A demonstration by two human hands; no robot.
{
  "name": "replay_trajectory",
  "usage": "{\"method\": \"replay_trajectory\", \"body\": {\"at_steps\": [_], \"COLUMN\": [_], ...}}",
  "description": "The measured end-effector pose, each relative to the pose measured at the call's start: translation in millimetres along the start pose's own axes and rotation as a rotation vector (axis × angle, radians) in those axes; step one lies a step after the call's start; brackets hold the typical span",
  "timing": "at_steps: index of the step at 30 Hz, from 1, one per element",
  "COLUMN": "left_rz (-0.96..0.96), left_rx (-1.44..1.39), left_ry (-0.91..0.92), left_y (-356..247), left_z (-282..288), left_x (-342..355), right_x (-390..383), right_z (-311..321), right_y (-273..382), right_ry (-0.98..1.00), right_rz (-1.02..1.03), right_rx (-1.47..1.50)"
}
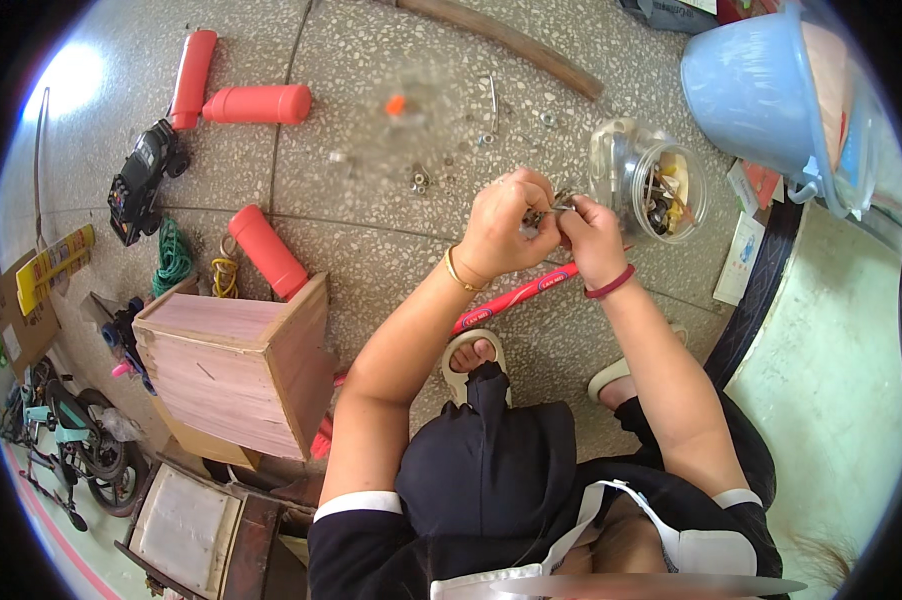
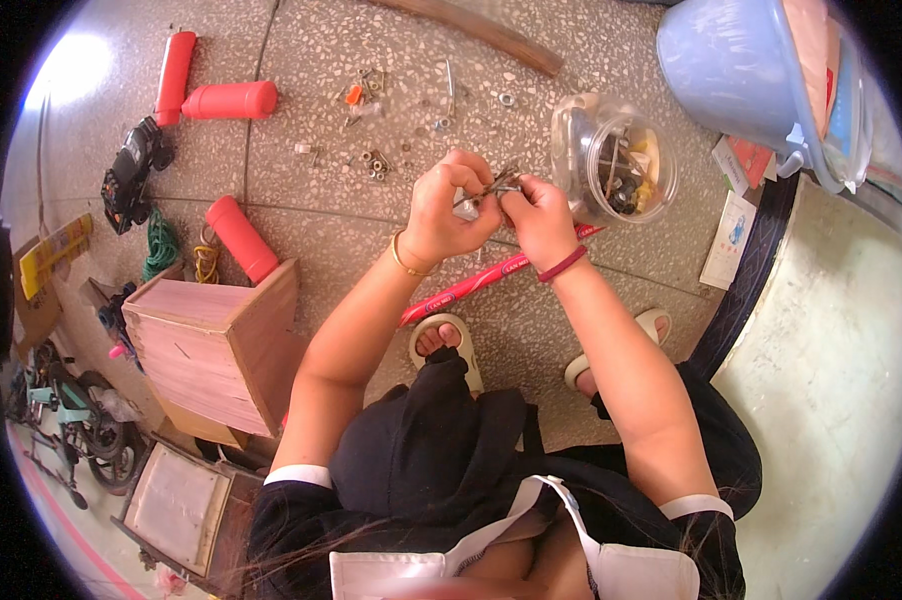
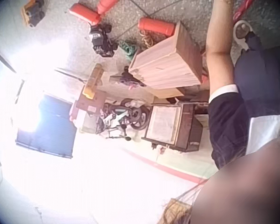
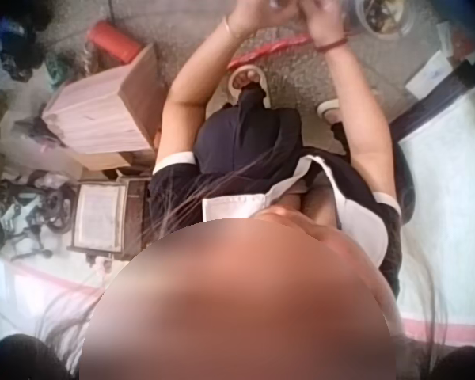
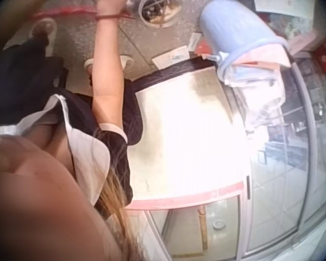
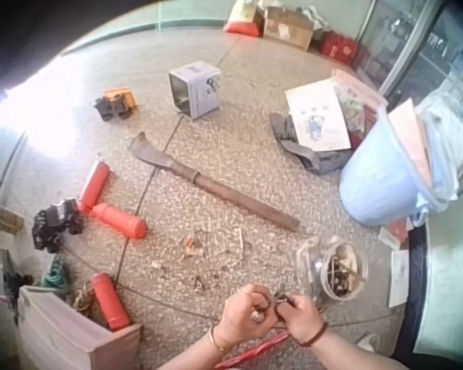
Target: The person sits on the floor sorting small metal parts from a plastic bag into a jar. They then move to a wooden cabinet, pick up a hammer, and hammer a nail into the underside of the cabinet's side panel.
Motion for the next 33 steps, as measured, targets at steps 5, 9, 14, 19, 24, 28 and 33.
{"method": "replay_trajectory", "body": {"at_steps": [5, 9, 14, 19, 24, 28, 33], "left_rz": [-0.021, -0.037, 0.006, 0.653, 0.807, 0.304, 0.033], "left_rx": [0.072, 0.163, 0.232, 0.109, 0.432, 0.494, 0.591], "left_ry": [0.06, 0.093, 0.06, 0.092, 0.274, 0.656, 0.878], "left_y": [1, -4, -3, 46, 57, 34, 16], "left_z": [-5, -5, 7, 23, 34, -17, -58], "left_x": [-1, 3, 17, -12, -52, -86, -109], "right_x": [2, 3, 4, 3, -34, -40, -19], "right_z": [2, 4, 6, 14, 25, 55, 63], "right_y": [-3, -3, -2, -2, 23, 9, -17], "right_ry": [0.049, 0.037, 0.037, 0.032, 0.044, -0.118, -0.191], "right_rz": [0.018, -0.002, 0.001, 0.014, 0.192, 0.18, -0.013], "right_rx": [0.016, 0.032, 0.008, -0.053, -0.2, -0.075, 0.055]}}
Point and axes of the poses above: each hand's wrist, its own x-axis towards the middle knuckle, its own z-axis out of the back of the hand, y = z × x, the point moved 8 cm from there along x, towards the middle knuckle, and after that the axes turned 7 degrees about x, right-handed, at the moved point
